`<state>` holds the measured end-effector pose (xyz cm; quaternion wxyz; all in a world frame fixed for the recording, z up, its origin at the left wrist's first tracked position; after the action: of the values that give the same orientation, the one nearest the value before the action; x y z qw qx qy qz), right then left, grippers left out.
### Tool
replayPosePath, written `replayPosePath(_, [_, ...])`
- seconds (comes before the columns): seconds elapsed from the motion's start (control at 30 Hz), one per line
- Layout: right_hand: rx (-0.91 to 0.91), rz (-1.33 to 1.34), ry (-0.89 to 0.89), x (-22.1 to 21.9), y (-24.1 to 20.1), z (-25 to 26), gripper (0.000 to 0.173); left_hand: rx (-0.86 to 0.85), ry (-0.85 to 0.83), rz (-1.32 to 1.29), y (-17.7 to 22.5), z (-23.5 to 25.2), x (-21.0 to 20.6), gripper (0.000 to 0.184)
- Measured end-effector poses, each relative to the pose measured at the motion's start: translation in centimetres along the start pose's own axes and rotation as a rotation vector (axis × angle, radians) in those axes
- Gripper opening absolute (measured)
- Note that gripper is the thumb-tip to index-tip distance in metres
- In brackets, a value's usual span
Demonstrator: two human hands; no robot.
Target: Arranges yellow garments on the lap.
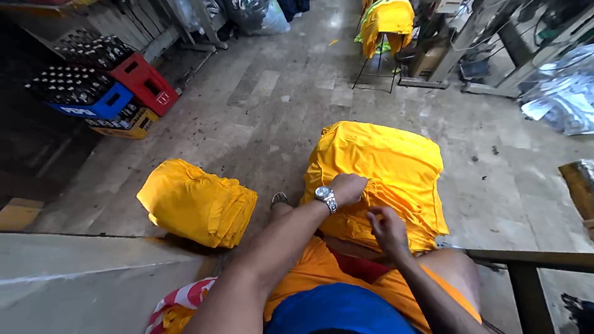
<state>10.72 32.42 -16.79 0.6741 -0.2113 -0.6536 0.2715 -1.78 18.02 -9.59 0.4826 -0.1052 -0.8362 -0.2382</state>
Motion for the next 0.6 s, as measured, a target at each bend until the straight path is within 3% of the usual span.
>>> replayPosePath(0.1, [-0.091, -0.101, -0.270, -3.7, 1.3, 0.8, 0.040, -0.049, 0.005, 0.056, 0.7, -0.4, 2.6, 0.028])
replayPosePath(0.23, [-0.041, 0.090, -0.472, -3.8, 0.3, 1.8, 0.029, -0.122, -0.055, 0.106, 0.5, -0.6, 3.1, 0.028])
replayPosePath(0.33, [-0.121, 0.578, -0.206, 0.3, -1.1, 1.7, 0.024, -0.101, -0.140, 0.070, -0.5, -1.0, 0.8, 0.036])
replayPosePath(0.4, [-0.149, 0.692, -0.047, 2.5, -1.8, 1.7, 0.020, -0.044, -0.155, 0.030, -0.4, -1.2, -2.2, 0.047])
replayPosePath(0.5, [-0.054, 0.325, -0.033, 2.4, -1.5, 1.0, 0.019, -0.022, 0.032, 0.008, 0.0, -0.1, -2.0, 0.031])
replayPosePath(0.6, [-0.150, 0.014, -0.400, -1.9, 0.7, -0.9, 0.046, -0.020, 0.057, 0.024, 0.9, -0.3, 1.4, 0.025])
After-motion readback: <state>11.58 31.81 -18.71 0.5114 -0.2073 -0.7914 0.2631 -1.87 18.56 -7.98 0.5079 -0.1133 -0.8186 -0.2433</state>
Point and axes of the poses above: each hand's wrist, its own z-axis towards the middle knuckle, its own x-axis out of the back of the hand, y = z × x, the point moved 1 cm from there along z, towards the middle knuckle, and after that the axes turned 14 degrees about x, right-handed, at the moved point
